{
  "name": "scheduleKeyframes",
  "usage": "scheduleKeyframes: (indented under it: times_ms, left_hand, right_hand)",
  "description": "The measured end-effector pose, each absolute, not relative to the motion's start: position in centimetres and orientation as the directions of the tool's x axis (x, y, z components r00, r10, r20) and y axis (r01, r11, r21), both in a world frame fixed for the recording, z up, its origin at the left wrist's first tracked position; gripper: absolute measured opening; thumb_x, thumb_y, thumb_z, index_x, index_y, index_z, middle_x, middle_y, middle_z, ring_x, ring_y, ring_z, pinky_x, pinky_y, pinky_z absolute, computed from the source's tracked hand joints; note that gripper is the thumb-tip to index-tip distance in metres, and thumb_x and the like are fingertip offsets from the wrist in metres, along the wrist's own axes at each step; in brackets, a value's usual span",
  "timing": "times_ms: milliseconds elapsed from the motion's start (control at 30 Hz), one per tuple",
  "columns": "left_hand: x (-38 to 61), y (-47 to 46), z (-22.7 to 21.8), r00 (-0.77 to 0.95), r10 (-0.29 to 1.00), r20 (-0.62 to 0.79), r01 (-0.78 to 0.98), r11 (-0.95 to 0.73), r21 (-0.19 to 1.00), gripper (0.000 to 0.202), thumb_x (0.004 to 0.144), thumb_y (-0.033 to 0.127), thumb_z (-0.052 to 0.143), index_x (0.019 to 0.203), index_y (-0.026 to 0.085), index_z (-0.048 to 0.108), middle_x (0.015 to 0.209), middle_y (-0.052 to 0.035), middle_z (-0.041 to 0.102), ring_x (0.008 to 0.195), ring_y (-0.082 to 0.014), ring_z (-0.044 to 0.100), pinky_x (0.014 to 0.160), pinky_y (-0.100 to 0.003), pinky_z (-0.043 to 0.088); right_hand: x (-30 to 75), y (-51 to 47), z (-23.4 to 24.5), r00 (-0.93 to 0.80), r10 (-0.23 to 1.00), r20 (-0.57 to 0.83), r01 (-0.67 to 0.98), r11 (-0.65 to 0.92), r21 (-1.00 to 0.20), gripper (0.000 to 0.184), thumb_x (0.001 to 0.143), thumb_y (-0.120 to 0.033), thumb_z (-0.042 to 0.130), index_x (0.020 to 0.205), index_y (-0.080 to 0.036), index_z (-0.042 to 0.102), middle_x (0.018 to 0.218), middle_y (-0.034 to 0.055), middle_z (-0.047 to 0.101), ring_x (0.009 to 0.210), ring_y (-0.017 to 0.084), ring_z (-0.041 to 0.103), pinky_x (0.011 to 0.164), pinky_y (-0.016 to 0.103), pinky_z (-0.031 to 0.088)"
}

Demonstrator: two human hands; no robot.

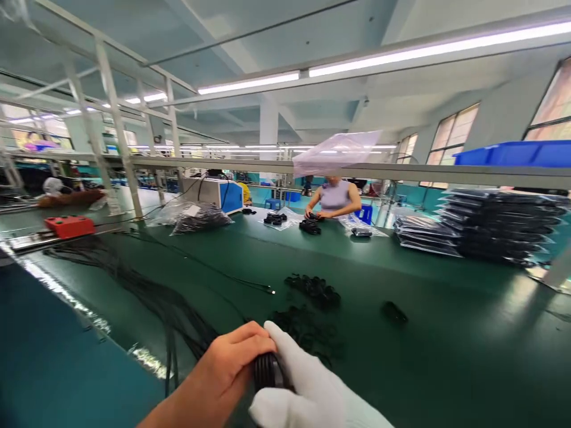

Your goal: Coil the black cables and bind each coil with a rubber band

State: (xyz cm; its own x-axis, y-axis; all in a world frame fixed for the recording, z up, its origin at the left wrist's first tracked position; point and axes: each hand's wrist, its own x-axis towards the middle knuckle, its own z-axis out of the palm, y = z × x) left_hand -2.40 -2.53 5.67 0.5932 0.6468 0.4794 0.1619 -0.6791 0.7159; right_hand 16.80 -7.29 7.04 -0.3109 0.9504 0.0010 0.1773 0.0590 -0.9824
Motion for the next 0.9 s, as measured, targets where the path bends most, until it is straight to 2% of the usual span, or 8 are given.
scheduleKeyframes:
  times_ms: [133, 267, 367, 500, 633, 700, 800, 900]
  left_hand:
    - [-2.6, -2.4, 5.9, 0.628, 0.68, 0.377, 0.203, -0.611, 0.765, 0.027, 0.085, 0.012, 0.04, 0.086, 0.016, 0.066, 0.082, -0.0033, 0.059, 0.074, -0.0125, 0.056, 0.069, -0.019, 0.044]
    - [-2.3, -1.9, 5.6, 0.592, 0.741, 0.316, 0.265, -0.55, 0.792, 0.029, 0.084, 0.011, 0.039, 0.085, 0.019, 0.067, 0.084, -0.002, 0.059, 0.076, -0.0126, 0.056, 0.071, -0.02, 0.043]
    - [-2.0, -1.6, 5.6, 0.536, 0.802, 0.263, 0.344, -0.492, 0.8, 0.028, 0.082, 0.009, 0.042, 0.092, 0.021, 0.066, 0.09, -0.001, 0.059, 0.078, -0.0127, 0.057, 0.073, -0.021, 0.043]
    - [-1.3, -1.6, 6.0, 0.493, 0.842, 0.219, 0.464, -0.468, 0.752, 0.029, 0.079, 0.011, 0.047, 0.102, 0.025, 0.061, 0.093, 0.001, 0.06, 0.078, -0.0137, 0.057, 0.072, -0.023, 0.042]
    - [-0.5, -1.2, 6.1, 0.425, 0.885, 0.188, 0.594, -0.429, 0.681, 0.025, 0.077, 0.013, 0.049, 0.096, 0.024, 0.062, 0.081, 0.0017, 0.064, 0.072, -0.0155, 0.057, 0.067, -0.026, 0.04]
    - [-0.2, -1.0, 5.9, 0.372, 0.922, 0.105, 0.588, -0.322, 0.742, 0.024, 0.074, 0.012, 0.05, 0.092, 0.022, 0.062, 0.072, 0.0027, 0.063, 0.066, -0.015, 0.056, 0.061, -0.025, 0.039]
    - [0.1, -0.7, 5.6, 0.317, 0.947, -0.04, 0.484, -0.126, 0.866, 0.021, 0.069, 0.011, 0.051, 0.086, 0.02, 0.061, 0.064, 0.0044, 0.059, 0.057, -0.0125, 0.053, 0.053, -0.022, 0.038]
    - [0.3, -0.9, 5.3, 0.292, 0.952, -0.093, 0.409, -0.036, 0.912, 0.017, 0.067, 0.012, 0.052, 0.081, 0.019, 0.059, 0.06, 0.0052, 0.056, 0.053, -0.0108, 0.049, 0.048, -0.02, 0.035]
  right_hand:
    - [13.9, -5.7, 7.7, -0.532, 0.847, -0.007, 0.009, -0.003, -1.0, 0.066, 0.062, -0.046, 0.073, 0.119, -0.018, 0.055, 0.106, 0.0064, 0.059, 0.096, 0.025, 0.056, 0.084, 0.039, 0.047]
    - [13.2, -4.5, 5.6, -0.51, 0.859, -0.055, -0.124, -0.137, -0.983, 0.057, 0.056, -0.032, 0.078, 0.108, -0.017, 0.057, 0.089, 0.0033, 0.06, 0.078, 0.019, 0.059, 0.07, 0.033, 0.051]
    - [13.6, -3.9, 4.0, -0.558, 0.828, -0.058, -0.24, -0.227, -0.944, 0.049, 0.061, -0.031, 0.076, 0.104, -0.013, 0.058, 0.083, 0.0062, 0.062, 0.075, 0.02, 0.063, 0.064, 0.031, 0.054]
    - [14.6, -3.6, 2.9, -0.598, 0.799, -0.067, -0.36, -0.343, -0.867, 0.045, 0.068, -0.035, 0.072, 0.103, -0.009, 0.061, 0.088, 0.0111, 0.063, 0.077, 0.023, 0.067, 0.059, 0.032, 0.057]
    - [15.1, -3.2, 2.2, -0.597, 0.798, -0.082, -0.385, -0.374, -0.844, 0.046, 0.066, -0.034, 0.075, 0.102, -0.008, 0.063, 0.09, 0.0135, 0.063, 0.081, 0.026, 0.067, 0.058, 0.032, 0.059]
    - [15.1, -3.2, 2.0, -0.563, 0.821, -0.097, -0.381, -0.362, -0.851, 0.045, 0.067, -0.034, 0.075, 0.103, -0.01, 0.063, 0.093, 0.0134, 0.064, 0.082, 0.025, 0.067, 0.058, 0.031, 0.059]
    - [15.0, -3.3, 2.0, -0.54, 0.834, -0.114, -0.353, -0.347, -0.869, 0.044, 0.069, -0.035, 0.073, 0.105, -0.011, 0.062, 0.093, 0.0123, 0.065, 0.084, 0.024, 0.067, 0.061, 0.03, 0.059]
    - [14.8, -3.4, 2.0, -0.555, 0.826, -0.097, -0.321, -0.32, -0.891, 0.047, 0.069, -0.037, 0.073, 0.105, -0.009, 0.063, 0.088, 0.0131, 0.066, 0.081, 0.023, 0.067, 0.06, 0.03, 0.058]
